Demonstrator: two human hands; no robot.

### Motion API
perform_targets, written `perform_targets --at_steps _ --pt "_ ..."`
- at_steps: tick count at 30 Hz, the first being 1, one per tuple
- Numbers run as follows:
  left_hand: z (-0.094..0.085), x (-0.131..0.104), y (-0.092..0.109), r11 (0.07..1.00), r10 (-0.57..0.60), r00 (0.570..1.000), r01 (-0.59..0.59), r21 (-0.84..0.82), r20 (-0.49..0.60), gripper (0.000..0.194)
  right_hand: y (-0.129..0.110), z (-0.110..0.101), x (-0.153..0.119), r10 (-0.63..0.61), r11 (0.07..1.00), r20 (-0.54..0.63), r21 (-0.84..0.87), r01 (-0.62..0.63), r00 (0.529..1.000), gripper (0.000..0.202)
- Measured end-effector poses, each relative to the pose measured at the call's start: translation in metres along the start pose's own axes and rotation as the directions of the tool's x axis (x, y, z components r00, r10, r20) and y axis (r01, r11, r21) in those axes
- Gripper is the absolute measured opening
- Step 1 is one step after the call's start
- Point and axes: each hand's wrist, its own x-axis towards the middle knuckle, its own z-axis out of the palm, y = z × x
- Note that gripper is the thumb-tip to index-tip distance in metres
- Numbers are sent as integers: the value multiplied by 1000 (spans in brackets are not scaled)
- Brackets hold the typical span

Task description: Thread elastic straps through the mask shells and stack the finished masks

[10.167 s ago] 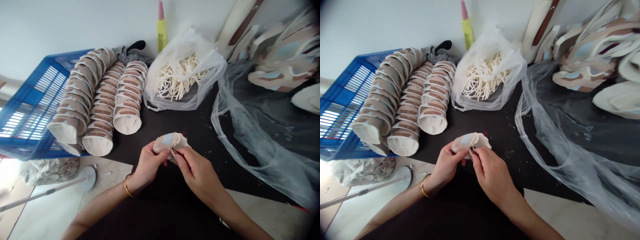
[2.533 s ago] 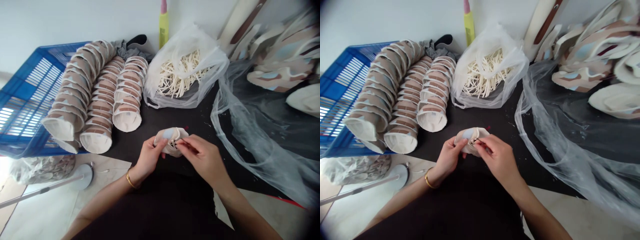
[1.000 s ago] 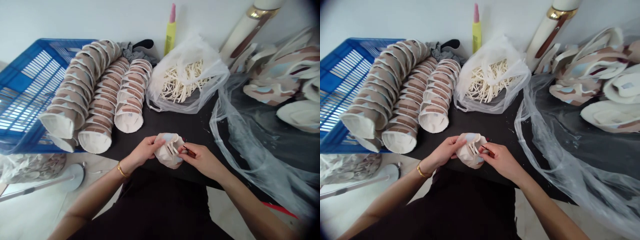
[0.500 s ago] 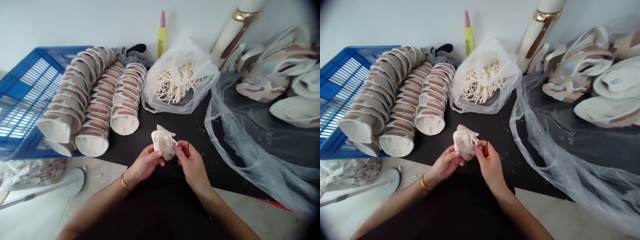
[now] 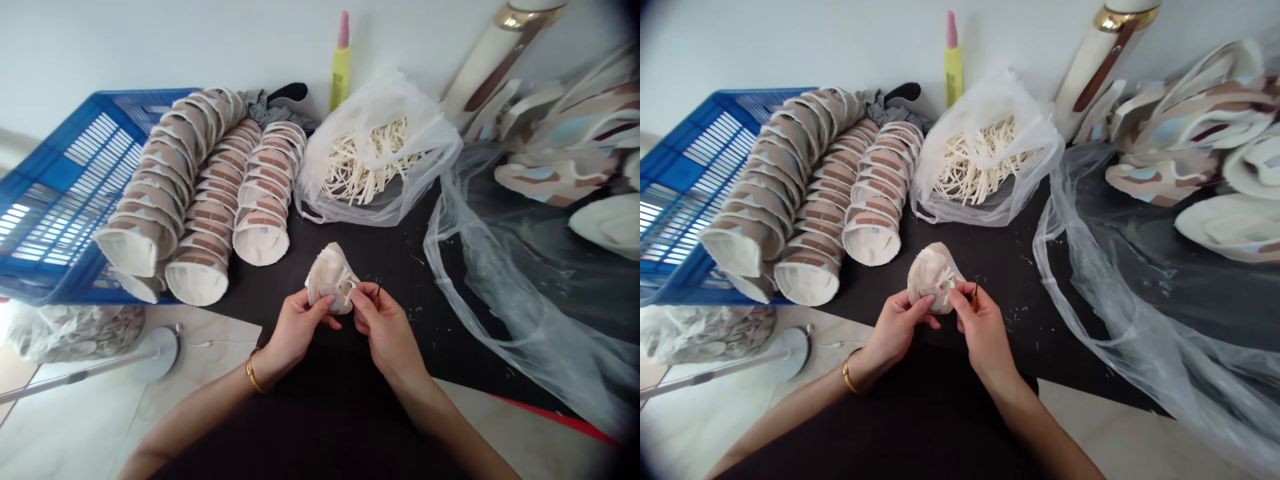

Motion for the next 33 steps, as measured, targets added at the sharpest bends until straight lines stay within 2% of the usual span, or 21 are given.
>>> perform_targets --at_steps 3,6,17,22,25,27,30,33 --pt "3 1 3 999 -37 999 37 -9 -32 26 1 3 4 41 994 -23 106 -38 999 30" --pt "6 1 2 999 -34 998 33 -10 -59 25 0 7 2 56 991 -62 125 -48 996 32" --pt "8 1 -3 989 95 990 -82 121 -104 20 4 14 -1 34 994 -106 110 -23 994 32" --pt "8 3 -3 988 97 989 -82 130 -116 15 7 11 -2 26 999 -74 34 -23 997 30" --pt "6 5 -1 987 89 986 -68 144 -144 15 3 1 -7 -17 994 -10 -112 16 1000 21" --pt "3 7 -1 987 91 982 -67 144 -167 16 -3 -7 -14 -89 941 72 -320 107 993 22" --pt "0 10 -1 986 113 979 -89 143 -170 15 -15 -16 -24 -153 726 260 -625 287 953 25" --pt "-2 11 -1 979 150 977 -125 161 -153 12 -23 -19 -26 -134 561 340 -748 354 931 27"
